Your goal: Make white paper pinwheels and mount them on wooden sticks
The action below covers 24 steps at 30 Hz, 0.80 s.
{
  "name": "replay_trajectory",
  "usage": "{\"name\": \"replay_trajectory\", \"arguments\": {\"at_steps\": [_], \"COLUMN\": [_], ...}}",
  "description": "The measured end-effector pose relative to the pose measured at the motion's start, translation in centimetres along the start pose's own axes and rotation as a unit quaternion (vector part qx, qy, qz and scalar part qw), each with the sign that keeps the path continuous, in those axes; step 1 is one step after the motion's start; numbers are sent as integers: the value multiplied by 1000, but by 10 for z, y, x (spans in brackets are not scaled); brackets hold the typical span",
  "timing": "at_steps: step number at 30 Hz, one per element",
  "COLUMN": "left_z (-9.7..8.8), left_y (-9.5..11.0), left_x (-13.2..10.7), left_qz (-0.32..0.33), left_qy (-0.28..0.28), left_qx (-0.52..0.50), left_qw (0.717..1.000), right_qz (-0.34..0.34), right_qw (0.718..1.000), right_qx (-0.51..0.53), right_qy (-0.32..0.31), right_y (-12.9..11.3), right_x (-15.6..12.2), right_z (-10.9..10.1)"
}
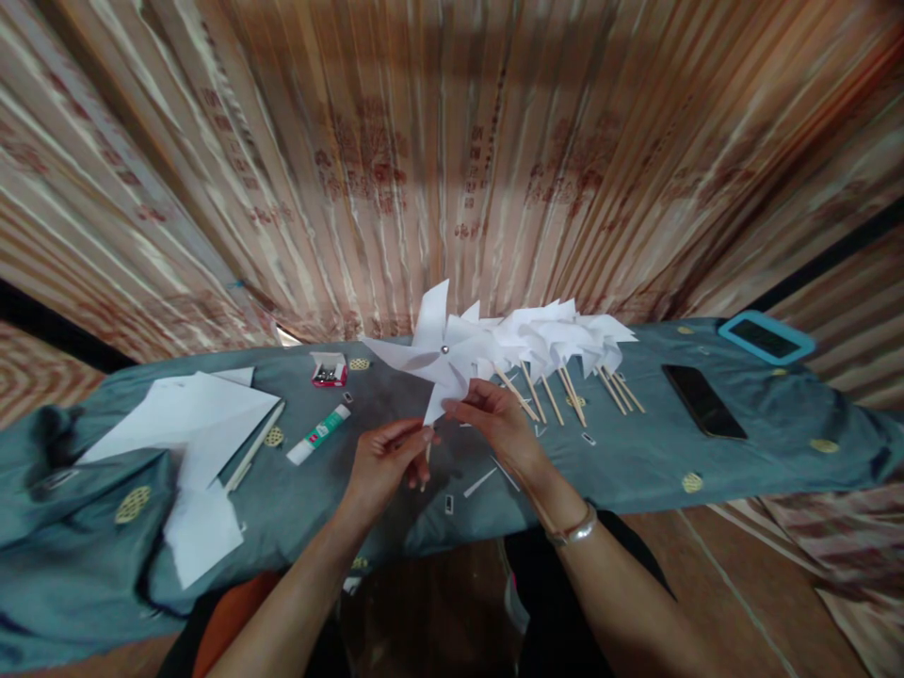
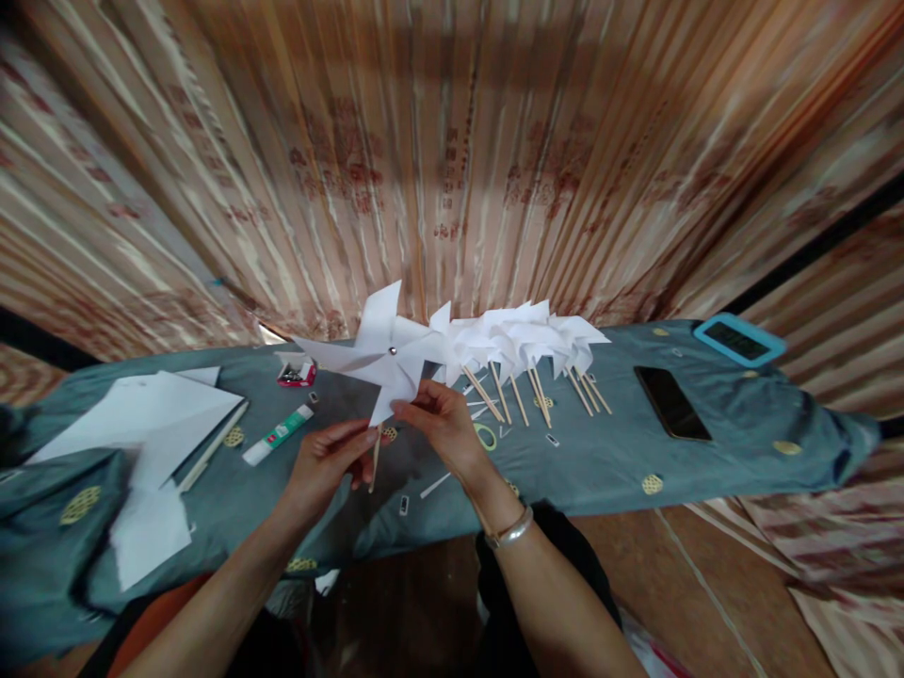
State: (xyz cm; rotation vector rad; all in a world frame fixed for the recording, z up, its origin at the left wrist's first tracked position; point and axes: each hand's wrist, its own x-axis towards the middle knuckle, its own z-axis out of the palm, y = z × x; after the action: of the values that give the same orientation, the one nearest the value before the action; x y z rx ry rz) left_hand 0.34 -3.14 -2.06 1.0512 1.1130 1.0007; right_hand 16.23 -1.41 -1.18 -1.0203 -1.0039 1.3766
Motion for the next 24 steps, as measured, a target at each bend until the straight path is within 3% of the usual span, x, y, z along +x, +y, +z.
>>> {"name": "replay_trajectory", "arguments": {"at_steps": [9,16,21,24], "left_z": [-4,-16,-12,-7], "left_y": [0,-2,-2,-4], "left_x": [2,3,-3,-6], "left_qz": [2,0,-41,-68], "left_qy": [25,33,0,-41], "left_qx": [34,45,72,95], "left_qw": [999,998,997,992], "right_qz": [0,32,-104,-105], "right_qw": [999,995,987,991], "right_qx": [-12,-81,-75,-53], "right_qy": [-46,-44,102,60], "right_y": [-1,-21,-39,-41], "right_x": [-3,-2,6,13], "right_z": [-3,-50,-72,-69]}}
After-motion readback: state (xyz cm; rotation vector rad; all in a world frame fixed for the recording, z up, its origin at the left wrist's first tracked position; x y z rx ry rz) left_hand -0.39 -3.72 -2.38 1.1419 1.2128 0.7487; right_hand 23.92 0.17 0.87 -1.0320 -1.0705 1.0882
